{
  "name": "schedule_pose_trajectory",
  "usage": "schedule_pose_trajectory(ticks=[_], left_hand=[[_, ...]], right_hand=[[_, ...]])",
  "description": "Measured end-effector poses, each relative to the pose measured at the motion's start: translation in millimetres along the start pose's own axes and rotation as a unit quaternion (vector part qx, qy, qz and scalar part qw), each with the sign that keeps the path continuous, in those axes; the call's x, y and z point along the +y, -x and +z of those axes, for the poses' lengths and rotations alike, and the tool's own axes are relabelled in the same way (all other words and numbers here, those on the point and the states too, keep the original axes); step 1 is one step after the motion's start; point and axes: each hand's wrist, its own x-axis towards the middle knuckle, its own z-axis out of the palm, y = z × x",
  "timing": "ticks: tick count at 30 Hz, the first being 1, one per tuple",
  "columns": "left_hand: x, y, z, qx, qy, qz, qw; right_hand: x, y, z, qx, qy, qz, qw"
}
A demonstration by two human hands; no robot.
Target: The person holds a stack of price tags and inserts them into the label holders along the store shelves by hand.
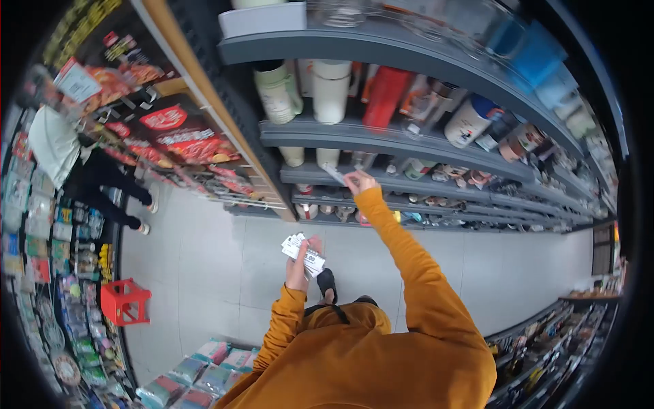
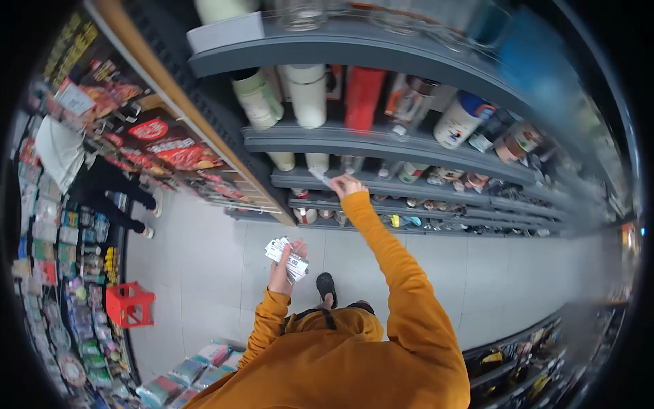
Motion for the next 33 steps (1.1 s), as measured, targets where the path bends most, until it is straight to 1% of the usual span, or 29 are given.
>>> schedule_pose_trajectory(ticks=[1, 2, 3, 4, 5, 6, 7, 10, 11, 13, 15, 16, 17, 18, 20, 22, 24, 25, 26, 27, 31, 33], left_hand=[[1, -2, 10, 0.011, 0.001, 0.012, 1.000], [-5, -8, 30, 0.002, -0.006, 0.011, 1.000], [-12, -14, 36, -0.019, -0.027, 0.020, 0.999], [-16, -16, 43, -0.047, -0.057, -0.017, 0.997], [-20, -17, 49, -0.072, -0.087, -0.053, 0.992], [-26, -17, 56, -0.096, -0.116, -0.086, 0.985], [-30, -14, 70, -0.140, -0.115, -0.107, 0.978], [-59, -4, 102, -0.181, -0.100, -0.111, 0.972], [-67, -1, 109, -0.181, -0.100, -0.115, 0.972], [-84, 5, 120, -0.177, -0.099, -0.122, 0.972], [-94, 12, 134, -0.181, -0.109, -0.132, 0.968], [-96, 19, 142, -0.187, -0.120, -0.140, 0.965], [-100, 25, 149, -0.191, -0.131, -0.149, 0.961], [-107, 28, 155, -0.207, -0.146, -0.146, 0.956], [-125, 36, 167, -0.232, -0.176, -0.141, 0.946], [-143, 52, 190, -0.247, -0.186, -0.130, 0.942], [-169, 66, 207, -0.255, -0.198, -0.115, 0.939], [-185, 71, 213, -0.254, -0.210, -0.138, 0.934], [-202, 77, 222, -0.237, -0.199, -0.136, 0.941], [-220, 86, 231, -0.218, -0.191, -0.135, 0.948], [-285, 111, 257, -0.164, -0.177, -0.147, 0.959], [-303, 124, 274, -0.144, -0.178, -0.153, 0.961]], right_hand=[[-10, 18, -15, -0.022, -0.057, 0.086, 0.994], [3, 65, -16, 0.029, -0.162, 0.012, 0.986], [14, 95, -13, -0.029, -0.177, 0.095, 0.979], [5, 122, -24, -0.048, -0.266, 0.123, 0.955], [-23, 139, -53, -0.116, -0.305, 0.264, 0.908], [-26, 157, -63, -0.133, -0.321, 0.299, 0.889], [-26, 175, -71, -0.152, -0.339, 0.331, 0.868], [-9, 216, -88, -0.101, -0.435, 0.314, 0.838], [3, 221, -99, -0.114, -0.451, 0.323, 0.824], [40, 217, -127, -0.066, -0.380, 0.307, 0.870], [99, 201, -163, -0.002, -0.220, 0.366, 0.904], [152, 198, -175, 0.081, -0.185, 0.220, 0.954], [192, 183, -195, 0.137, -0.108, 0.195, 0.965], [224, 164, -221, 0.169, -0.013, 0.122, 0.978], [269, 133, -262, 0.193, 0.078, 0.139, 0.968], [308, 106, -287, 0.137, 0.166, 0.178, 0.960], [335, 91, -300, 0.075, 0.166, 0.189, 0.965], [349, 84, -303, 0.051, 0.170, 0.190, 0.966], [362, 75, -303, 0.028, 0.172, 0.191, 0.966], [371, 69, -303, 0.018, 0.206, 0.177, 0.962], [394, 48, -309, -0.004, 0.188, 0.051, 0.981], [399, 39, -320, -0.079, 0.198, 0.056, 0.975]])
